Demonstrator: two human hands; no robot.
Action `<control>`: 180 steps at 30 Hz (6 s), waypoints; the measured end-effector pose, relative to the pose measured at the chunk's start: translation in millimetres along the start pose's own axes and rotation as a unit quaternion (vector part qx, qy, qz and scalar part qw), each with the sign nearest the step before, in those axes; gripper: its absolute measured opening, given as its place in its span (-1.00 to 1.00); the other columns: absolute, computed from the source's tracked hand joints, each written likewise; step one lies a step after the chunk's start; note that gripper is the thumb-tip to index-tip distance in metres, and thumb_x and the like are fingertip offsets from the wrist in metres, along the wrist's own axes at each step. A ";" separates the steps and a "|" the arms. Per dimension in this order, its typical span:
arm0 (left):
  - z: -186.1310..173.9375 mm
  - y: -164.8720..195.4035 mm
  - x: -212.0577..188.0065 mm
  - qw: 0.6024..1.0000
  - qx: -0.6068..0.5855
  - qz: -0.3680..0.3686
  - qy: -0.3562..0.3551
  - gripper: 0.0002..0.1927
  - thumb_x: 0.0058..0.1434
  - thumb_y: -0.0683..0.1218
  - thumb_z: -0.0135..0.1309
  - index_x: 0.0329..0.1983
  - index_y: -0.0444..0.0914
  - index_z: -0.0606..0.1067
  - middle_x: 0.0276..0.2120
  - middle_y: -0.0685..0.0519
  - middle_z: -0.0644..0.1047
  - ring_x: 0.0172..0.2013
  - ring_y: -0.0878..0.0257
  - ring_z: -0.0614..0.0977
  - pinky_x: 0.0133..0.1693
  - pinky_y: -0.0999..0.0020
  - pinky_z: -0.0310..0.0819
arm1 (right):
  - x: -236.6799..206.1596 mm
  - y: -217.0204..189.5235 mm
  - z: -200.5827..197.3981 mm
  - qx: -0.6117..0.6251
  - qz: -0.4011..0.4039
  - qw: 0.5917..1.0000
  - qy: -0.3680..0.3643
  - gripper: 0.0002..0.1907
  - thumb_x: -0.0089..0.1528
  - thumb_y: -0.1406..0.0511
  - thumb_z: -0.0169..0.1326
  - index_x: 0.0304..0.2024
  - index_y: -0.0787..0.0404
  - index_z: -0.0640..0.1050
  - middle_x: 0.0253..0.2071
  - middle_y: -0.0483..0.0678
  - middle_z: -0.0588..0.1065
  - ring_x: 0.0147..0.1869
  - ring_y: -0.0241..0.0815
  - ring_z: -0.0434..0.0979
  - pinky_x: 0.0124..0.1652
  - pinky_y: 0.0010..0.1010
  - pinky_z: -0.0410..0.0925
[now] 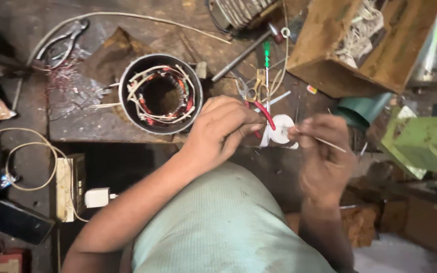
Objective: The person winds copper wire around a motor stator, using pliers to cut the wire and a wooden stick to push the coils into place. They repeatedly wrap, cut, and tuck the wire into the stator slots.
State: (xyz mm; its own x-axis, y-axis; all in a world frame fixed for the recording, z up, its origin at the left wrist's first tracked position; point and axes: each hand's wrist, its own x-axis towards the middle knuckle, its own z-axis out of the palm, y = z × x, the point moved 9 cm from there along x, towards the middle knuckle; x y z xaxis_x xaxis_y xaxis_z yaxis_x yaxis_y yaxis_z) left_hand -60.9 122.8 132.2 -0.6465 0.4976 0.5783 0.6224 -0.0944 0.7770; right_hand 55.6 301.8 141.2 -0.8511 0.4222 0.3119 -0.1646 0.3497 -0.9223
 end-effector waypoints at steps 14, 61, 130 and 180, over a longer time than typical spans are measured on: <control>6.2 5.7 0.0 0.995 -0.081 -0.054 -0.032 -0.85 0.29 -0.16 0.26 -0.19 -0.31 0.54 -0.38 0.00 0.49 -0.35 0.13 0.49 -0.27 0.27 0.37 | -2.9 -14.0 21.5 0.165 0.051 0.984 0.040 -0.80 0.49 0.45 0.04 0.08 0.30 0.31 -0.04 0.08 0.42 0.00 0.11 0.67 -0.07 -0.19 0.62; -8.5 40.1 -33.4 0.980 0.123 0.135 -0.082 -0.70 0.15 -0.07 0.15 -0.03 -0.16 0.59 -0.02 0.08 0.53 -0.03 0.11 0.56 -0.08 0.16 0.39 | -13.5 11.0 100.1 -0.193 -0.051 0.967 -0.160 -0.62 0.12 0.38 0.16 0.01 0.32 0.56 0.00 0.08 0.56 0.05 -0.02 0.61 0.05 -0.30 0.45; 179.9 -170.2 -36.9 0.962 0.169 -0.215 -0.010 -0.86 0.25 -0.24 0.14 -0.15 -0.32 0.47 -0.23 -0.20 0.51 -0.14 -0.22 0.51 -0.11 -0.04 0.40 | -78.4 301.5 -78.5 0.075 0.444 0.830 -0.330 -0.58 0.36 -0.04 -0.07 -0.15 0.15 0.54 -0.40 -0.26 0.40 -0.36 -0.48 0.32 -0.43 -0.63 0.18; 38.9 -43.2 -104.8 0.948 0.163 -0.273 0.024 -0.79 0.32 -0.05 0.15 -0.20 -0.30 0.47 -0.25 -0.15 0.55 -0.15 -0.10 0.60 -0.10 0.06 0.47 | -2.8 175.1 18.7 0.048 0.145 0.960 -0.236 -0.86 0.25 0.48 0.21 -0.14 0.34 0.55 -0.07 0.00 0.54 0.00 -0.25 0.55 0.02 -0.40 0.46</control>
State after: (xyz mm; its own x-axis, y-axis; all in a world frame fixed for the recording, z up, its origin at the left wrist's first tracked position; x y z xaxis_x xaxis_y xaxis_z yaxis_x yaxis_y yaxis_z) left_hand -2.8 108.3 28.4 -0.9258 0.3554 0.1288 0.2875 0.4406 0.8504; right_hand 19.9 346.2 -25.4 -0.9953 0.0560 -0.0788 0.0879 0.1856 -0.9787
